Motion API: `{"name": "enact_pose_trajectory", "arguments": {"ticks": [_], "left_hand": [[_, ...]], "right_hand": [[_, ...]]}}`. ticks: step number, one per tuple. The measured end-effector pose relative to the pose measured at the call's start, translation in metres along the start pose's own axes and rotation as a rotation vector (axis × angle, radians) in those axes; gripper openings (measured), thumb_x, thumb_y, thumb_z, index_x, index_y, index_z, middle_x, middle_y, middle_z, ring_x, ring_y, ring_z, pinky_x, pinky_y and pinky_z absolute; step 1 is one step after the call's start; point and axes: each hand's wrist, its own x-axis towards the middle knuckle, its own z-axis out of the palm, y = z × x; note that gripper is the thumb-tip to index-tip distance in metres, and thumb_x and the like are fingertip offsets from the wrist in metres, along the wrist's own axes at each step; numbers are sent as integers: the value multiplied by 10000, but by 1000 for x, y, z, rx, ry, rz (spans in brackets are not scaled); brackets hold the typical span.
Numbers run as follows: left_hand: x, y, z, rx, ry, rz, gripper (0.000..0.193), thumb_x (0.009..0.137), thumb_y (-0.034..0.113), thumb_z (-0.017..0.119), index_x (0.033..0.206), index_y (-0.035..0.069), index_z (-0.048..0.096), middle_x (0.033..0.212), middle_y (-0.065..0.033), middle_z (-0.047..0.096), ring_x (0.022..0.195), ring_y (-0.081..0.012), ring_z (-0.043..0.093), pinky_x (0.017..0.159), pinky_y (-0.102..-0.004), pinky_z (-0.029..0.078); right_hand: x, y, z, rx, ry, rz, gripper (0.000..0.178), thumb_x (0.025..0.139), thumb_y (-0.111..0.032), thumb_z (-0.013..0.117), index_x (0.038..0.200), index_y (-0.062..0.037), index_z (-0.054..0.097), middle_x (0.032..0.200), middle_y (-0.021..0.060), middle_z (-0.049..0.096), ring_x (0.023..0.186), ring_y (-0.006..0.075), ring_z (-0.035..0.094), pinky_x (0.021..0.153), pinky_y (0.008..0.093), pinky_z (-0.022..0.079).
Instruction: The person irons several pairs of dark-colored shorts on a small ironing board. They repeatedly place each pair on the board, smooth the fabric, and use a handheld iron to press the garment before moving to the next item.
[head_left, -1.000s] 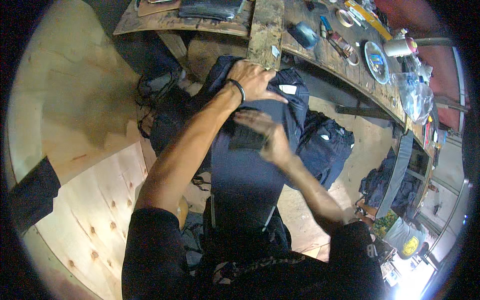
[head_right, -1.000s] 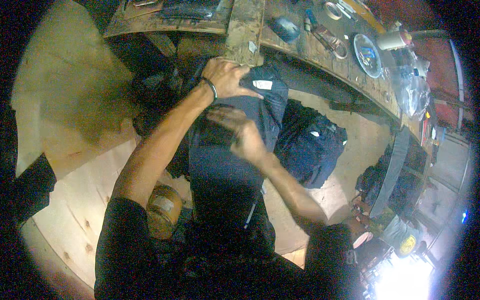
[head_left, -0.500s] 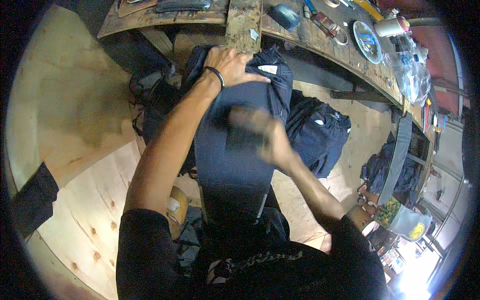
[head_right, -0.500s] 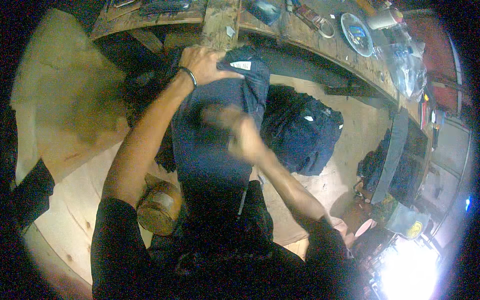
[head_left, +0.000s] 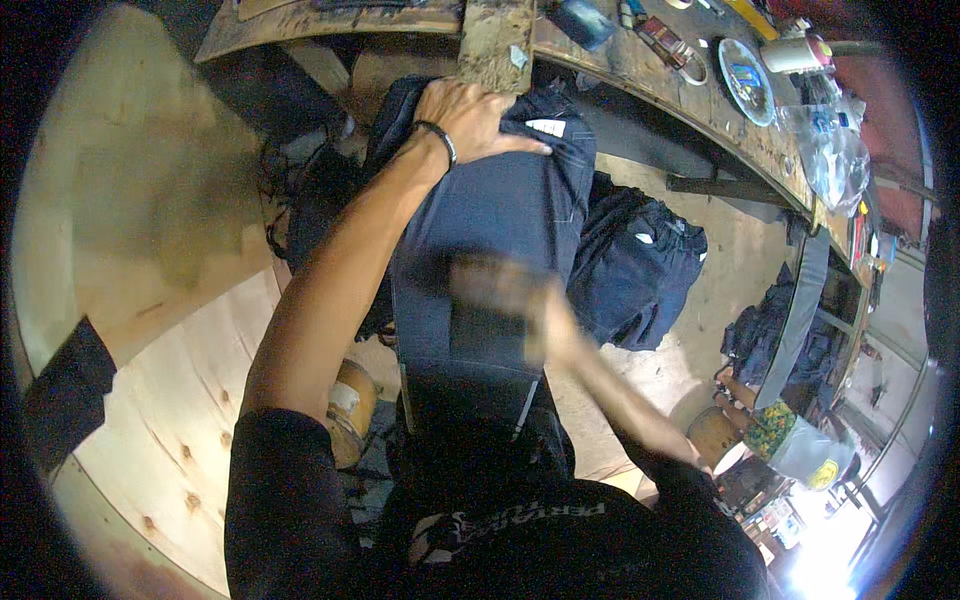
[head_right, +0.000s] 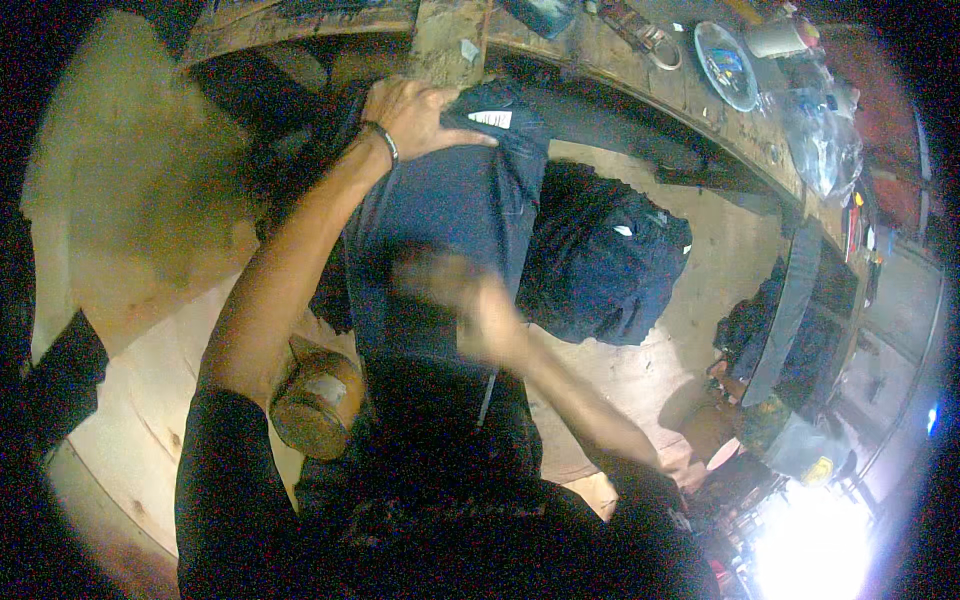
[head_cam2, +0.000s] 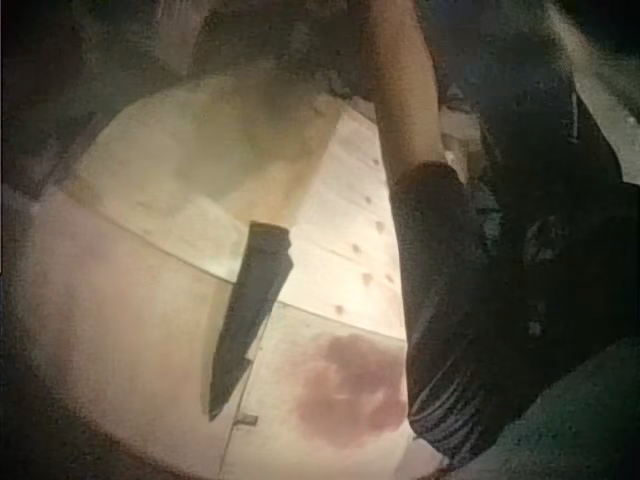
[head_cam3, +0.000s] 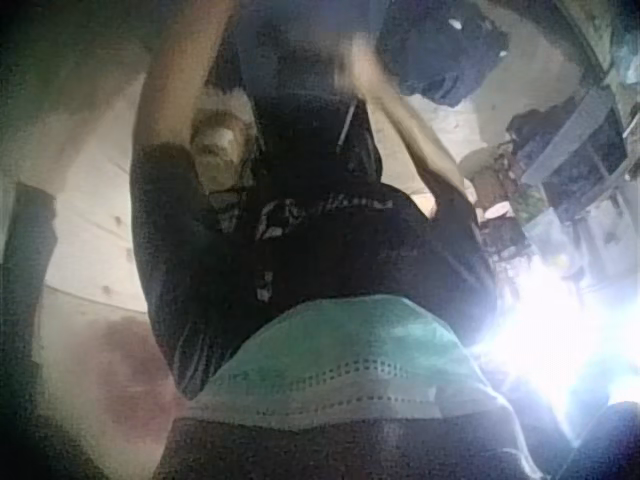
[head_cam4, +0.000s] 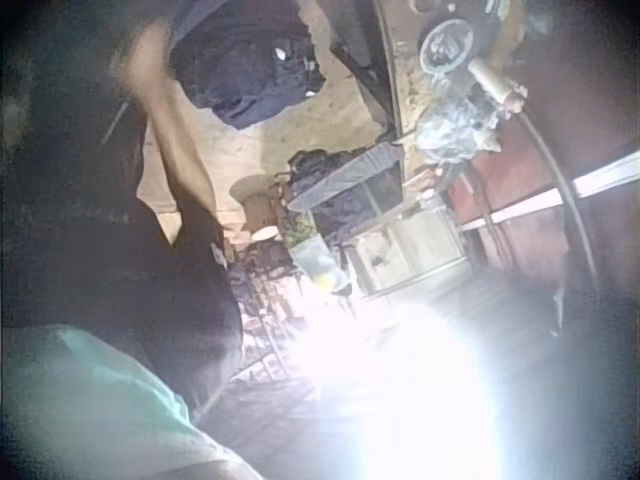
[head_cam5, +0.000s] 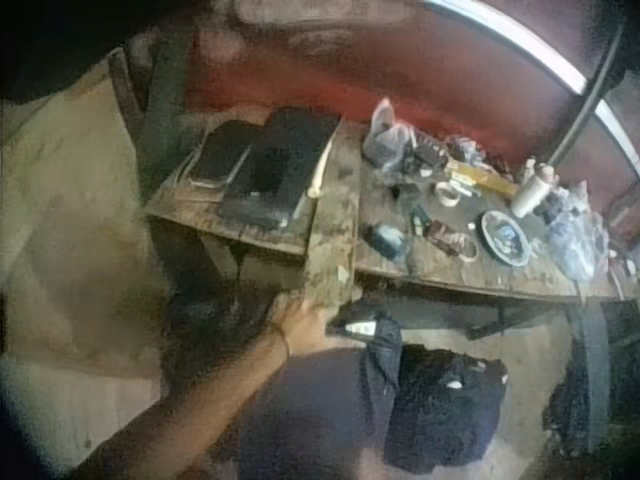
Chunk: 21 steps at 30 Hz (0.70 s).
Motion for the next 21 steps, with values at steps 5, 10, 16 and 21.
{"name": "enact_pose_trajectory", "arguments": {"ticks": [5,10,16,21], "left_hand": [[0,-5,3,-86,-135,24,1038,735,1024,557,1171,119,817,1063,-241,802,1012,-401,788,869,-526,623],[1,-8,4,-91,-78,22,1053,728,1020,573,1164,93,814,1090,-250,799,1056,-414,780,923,-547,600],[-31,11,-3,56,370,-36,1143,664,941,723,1442,107,641,1476,-165,592,1385,-367,499,1087,-552,376],[-126,13,48,-377,434,-735,965,987,674,641,1694,107,311,1692,-285,382,1470,-513,457,1195,-609,391]], "right_hand": [[47,-8,4,-66,-307,-79,710,742,-115,702,1448,-44,687,1522,188,647,1440,400,578,1281,519,365],[49,-3,18,-44,-34,-33,572,845,-41,718,1416,-33,692,1462,227,672,1382,401,620,1228,483,437],[55,-55,-32,-321,-9,252,706,748,-198,845,1409,-20,676,1394,254,685,1306,412,618,1185,526,421],[103,28,-117,-789,779,279,937,757,-73,849,1614,-154,478,1489,268,504,1300,499,517,1154,565,435]]}}
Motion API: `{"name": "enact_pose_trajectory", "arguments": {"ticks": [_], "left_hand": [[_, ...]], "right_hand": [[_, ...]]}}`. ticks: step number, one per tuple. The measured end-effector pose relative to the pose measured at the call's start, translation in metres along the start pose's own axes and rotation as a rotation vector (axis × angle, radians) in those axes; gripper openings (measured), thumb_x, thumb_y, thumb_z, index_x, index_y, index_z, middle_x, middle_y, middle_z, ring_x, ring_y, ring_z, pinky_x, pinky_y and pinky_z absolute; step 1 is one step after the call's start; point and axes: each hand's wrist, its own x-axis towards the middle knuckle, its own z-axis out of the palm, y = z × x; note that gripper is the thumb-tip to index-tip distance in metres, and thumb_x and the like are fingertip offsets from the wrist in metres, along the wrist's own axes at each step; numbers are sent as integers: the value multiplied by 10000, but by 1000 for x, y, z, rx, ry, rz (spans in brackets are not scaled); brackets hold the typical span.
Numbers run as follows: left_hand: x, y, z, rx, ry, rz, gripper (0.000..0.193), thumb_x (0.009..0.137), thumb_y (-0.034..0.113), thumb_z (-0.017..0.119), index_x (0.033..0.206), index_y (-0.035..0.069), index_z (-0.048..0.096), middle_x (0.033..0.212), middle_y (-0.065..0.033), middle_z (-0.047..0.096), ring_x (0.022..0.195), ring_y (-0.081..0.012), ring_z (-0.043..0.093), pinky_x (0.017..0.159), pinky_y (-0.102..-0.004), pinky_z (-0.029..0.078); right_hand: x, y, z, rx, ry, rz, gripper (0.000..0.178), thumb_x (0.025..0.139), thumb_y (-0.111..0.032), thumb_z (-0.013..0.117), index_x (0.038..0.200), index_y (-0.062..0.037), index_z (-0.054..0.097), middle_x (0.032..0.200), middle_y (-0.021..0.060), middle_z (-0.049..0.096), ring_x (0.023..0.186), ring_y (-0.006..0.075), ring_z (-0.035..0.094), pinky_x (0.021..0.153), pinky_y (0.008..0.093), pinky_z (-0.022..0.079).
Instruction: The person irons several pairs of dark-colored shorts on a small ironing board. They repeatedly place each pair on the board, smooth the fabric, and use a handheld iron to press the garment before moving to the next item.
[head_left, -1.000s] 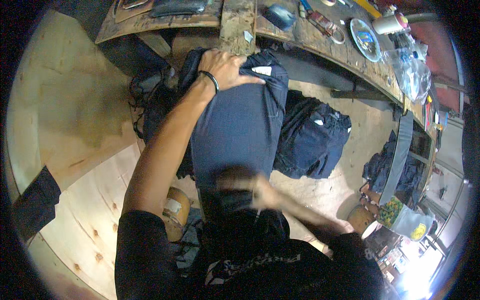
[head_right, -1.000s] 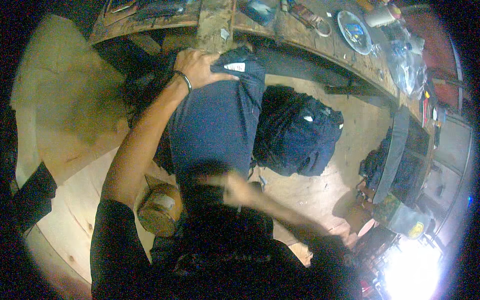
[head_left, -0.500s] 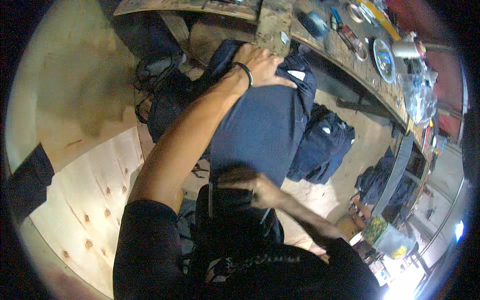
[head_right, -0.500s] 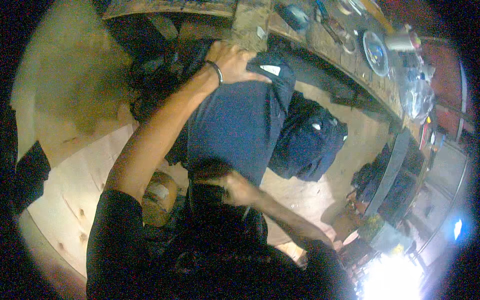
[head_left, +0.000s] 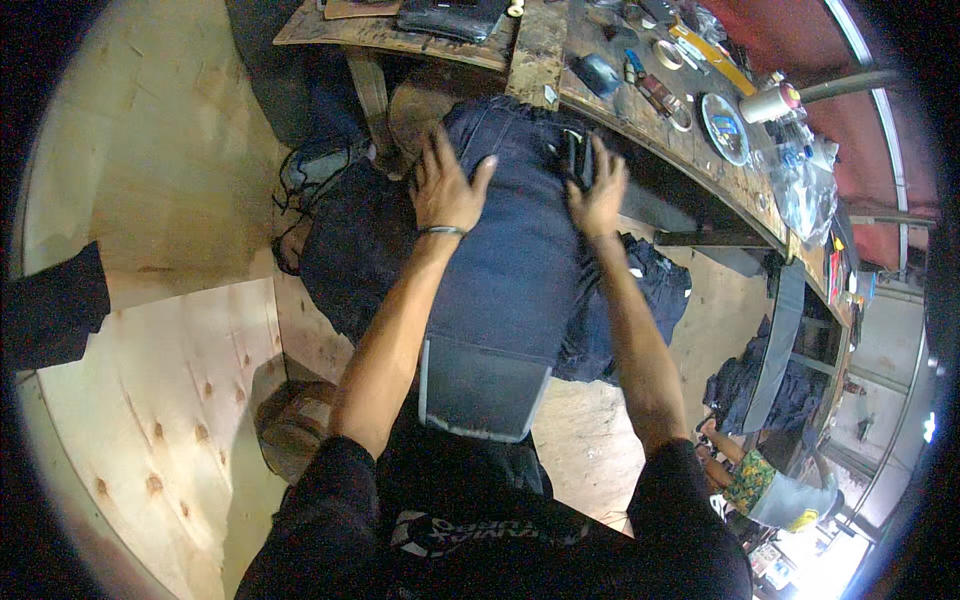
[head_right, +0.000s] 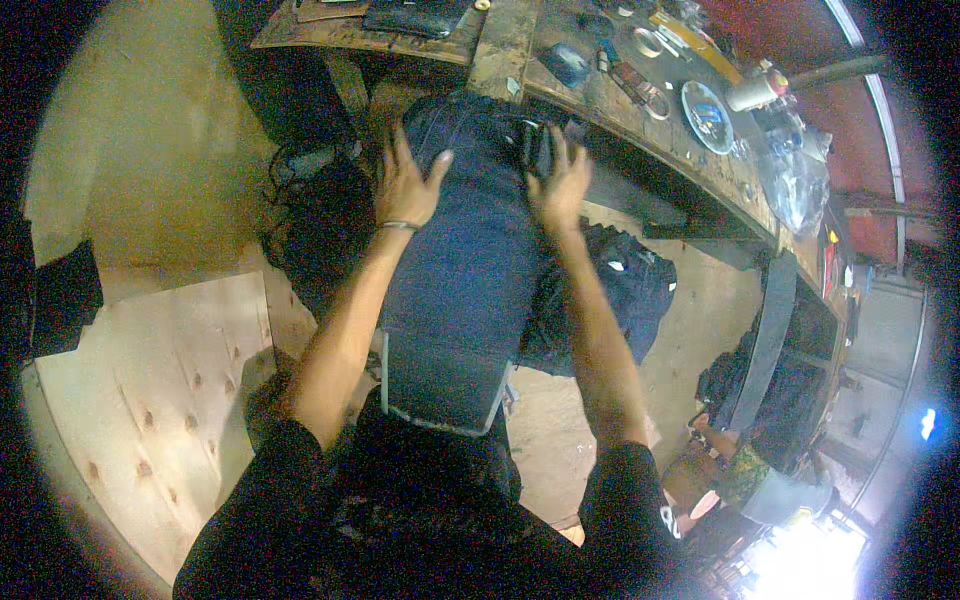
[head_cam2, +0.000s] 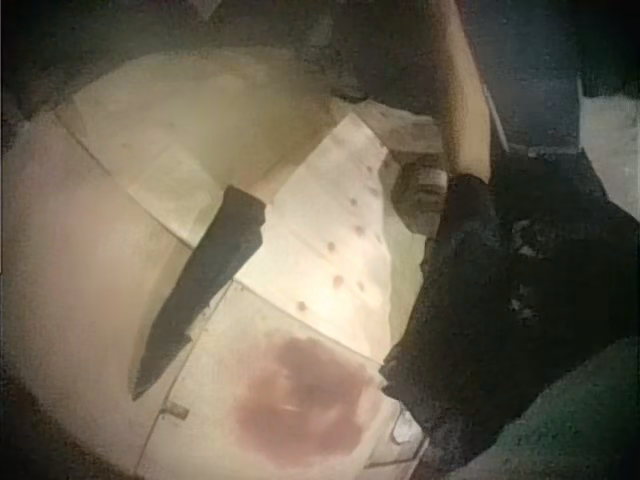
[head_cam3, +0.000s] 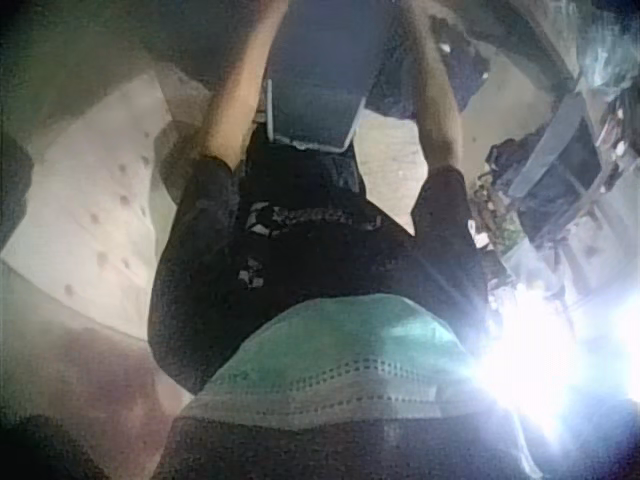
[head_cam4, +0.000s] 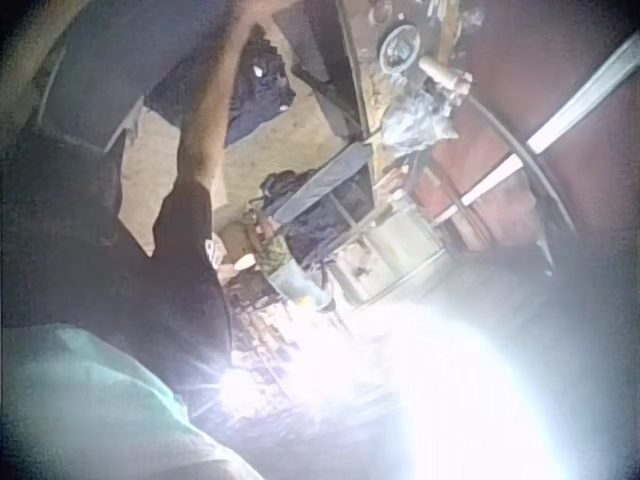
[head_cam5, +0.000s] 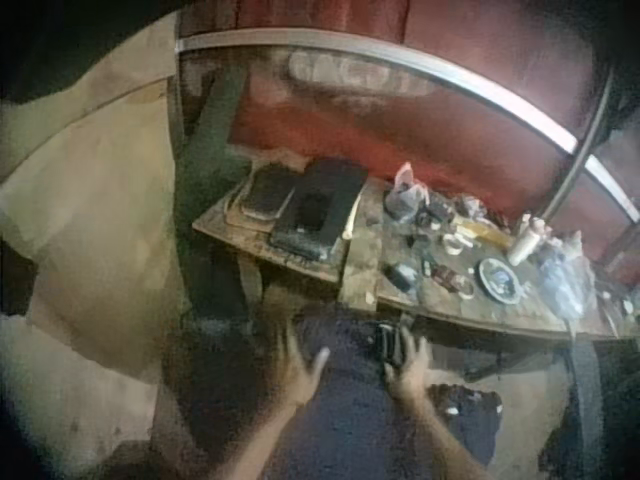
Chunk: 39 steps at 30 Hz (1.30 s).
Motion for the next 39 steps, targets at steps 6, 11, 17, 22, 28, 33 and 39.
{"name": "enact_pose_trajectory", "arguments": {"ticks": [6,11,17,22,28,33,39], "left_hand": [[-206,-91,-84,-50,-493,162,547,1135,56,388,1673,-13,320,1618,-326,474,1438,-501,515,1213,-529,412],[-289,-149,-156,-256,-718,-388,544,1115,178,515,1591,-64,410,1611,-322,465,1439,-498,502,1202,-532,416],[-164,-98,-133,-123,-63,123,560,970,94,628,1492,-81,522,1510,-329,517,1426,-510,483,1233,-535,372],[-123,32,-93,95,-363,235,1317,836,697,748,1710,-59,117,1743,-405,108,1640,-566,36,1253,-781,30],[22,78,5,248,-146,233,1561,700,949,688,1727,-20,22,1784,-341,9,1661,-510,-25,1218,-828,4],[86,86,37,344,-227,291,1581,601,1039,653,1765,152,52,1810,-270,11,1678,-440,-45,1228,-821,-47],[86,88,40,371,-226,241,1510,590,1046,651,1756,197,203,1814,-251,47,1683,-422,-42,1223,-835,-21]], "right_hand": [[-213,46,60,-156,14,-120,1001,679,-53,793,1620,-96,457,1651,287,408,1575,540,296,1293,726,176],[-243,-141,55,30,-87,-204,1145,535,-174,978,1592,-274,550,1496,160,526,1552,577,268,1216,854,58],[-130,-163,48,660,-118,-261,827,768,-62,808,1550,-32,542,1399,221,636,1449,442,491,1265,661,257],[-146,-21,19,-168,236,-57,906,703,4,751,1578,-101,542,1529,271,505,1448,517,456,1225,565,388],[5,15,6,205,273,-93,685,860,2,711,1526,5,551,1460,298,596,1380,448,574,1193,507,441],[-64,-7,-48,680,-533,88,734,733,-7,728,1464,-15,672,1468,182,694,1438,283,598,1255,490,403],[4,37,-29,595,-557,-295,662,739,-99,846,1387,-32,731,1472,219,680,1413,372,620,1189,488,489]]}}
